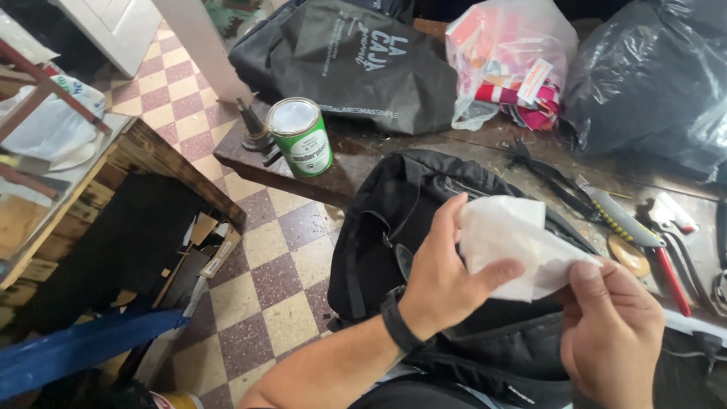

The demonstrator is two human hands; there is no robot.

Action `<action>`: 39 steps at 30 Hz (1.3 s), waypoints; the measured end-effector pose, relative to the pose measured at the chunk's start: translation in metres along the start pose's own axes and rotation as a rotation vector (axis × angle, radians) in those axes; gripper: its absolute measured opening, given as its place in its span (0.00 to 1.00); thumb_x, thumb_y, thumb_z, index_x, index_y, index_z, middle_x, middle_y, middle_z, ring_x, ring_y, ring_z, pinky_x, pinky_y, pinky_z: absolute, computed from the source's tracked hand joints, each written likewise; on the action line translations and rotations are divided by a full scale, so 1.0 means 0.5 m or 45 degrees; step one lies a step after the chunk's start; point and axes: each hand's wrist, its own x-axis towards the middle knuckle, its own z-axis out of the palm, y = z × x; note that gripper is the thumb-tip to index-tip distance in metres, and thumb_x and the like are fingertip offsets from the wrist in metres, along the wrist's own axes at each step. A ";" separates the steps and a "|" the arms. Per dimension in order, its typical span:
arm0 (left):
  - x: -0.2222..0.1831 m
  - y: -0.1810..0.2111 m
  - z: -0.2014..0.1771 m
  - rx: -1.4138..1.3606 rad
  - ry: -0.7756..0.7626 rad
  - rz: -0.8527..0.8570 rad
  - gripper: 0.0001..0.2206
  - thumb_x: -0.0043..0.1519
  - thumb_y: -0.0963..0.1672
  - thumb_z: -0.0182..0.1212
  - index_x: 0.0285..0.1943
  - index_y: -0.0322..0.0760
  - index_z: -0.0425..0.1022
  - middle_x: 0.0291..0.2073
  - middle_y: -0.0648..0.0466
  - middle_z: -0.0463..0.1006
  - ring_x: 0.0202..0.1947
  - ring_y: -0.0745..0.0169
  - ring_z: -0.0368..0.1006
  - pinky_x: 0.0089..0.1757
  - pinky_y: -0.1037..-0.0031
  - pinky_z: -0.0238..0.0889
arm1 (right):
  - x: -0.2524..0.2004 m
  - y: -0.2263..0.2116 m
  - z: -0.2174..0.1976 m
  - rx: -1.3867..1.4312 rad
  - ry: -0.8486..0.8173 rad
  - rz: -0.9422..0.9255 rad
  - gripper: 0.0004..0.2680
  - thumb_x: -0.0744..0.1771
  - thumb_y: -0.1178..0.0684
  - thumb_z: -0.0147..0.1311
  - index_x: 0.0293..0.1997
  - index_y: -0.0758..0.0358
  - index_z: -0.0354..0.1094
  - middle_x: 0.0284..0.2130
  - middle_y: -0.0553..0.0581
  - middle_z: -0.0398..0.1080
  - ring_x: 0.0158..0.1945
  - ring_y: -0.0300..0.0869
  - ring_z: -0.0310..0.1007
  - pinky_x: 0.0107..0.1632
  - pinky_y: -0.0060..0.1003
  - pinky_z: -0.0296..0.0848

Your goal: Cutting a seam on a backpack with a utility knife and cleaning the interior area.

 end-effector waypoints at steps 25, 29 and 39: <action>0.016 -0.042 0.011 -0.163 -0.186 0.002 0.18 0.68 0.53 0.56 0.35 0.41 0.83 0.41 0.56 0.83 0.40 0.65 0.79 0.40 0.72 0.69 | -0.040 0.023 0.000 -0.784 -0.232 -0.232 0.14 0.71 0.52 0.52 0.62 0.66 0.76 0.48 0.58 0.81 0.51 0.39 0.77 0.54 0.34 0.72; 0.005 -0.052 0.012 -0.605 -0.408 -0.227 0.12 0.70 0.47 0.59 0.52 0.35 0.83 0.40 0.57 0.82 0.42 0.70 0.75 0.43 0.76 0.67 | -0.036 0.024 0.001 -0.747 -0.158 -0.199 0.15 0.72 0.52 0.49 0.65 0.68 0.73 0.51 0.60 0.79 0.53 0.41 0.74 0.55 0.36 0.70; -0.007 0.009 0.004 -0.239 -0.271 -0.211 0.26 0.55 0.53 0.66 0.62 0.43 0.80 0.46 0.52 0.85 0.46 0.66 0.79 0.50 0.75 0.73 | -0.039 0.007 0.029 -0.815 -0.388 -0.297 0.23 0.67 0.50 0.56 0.72 0.61 0.66 0.58 0.56 0.78 0.58 0.37 0.74 0.60 0.35 0.70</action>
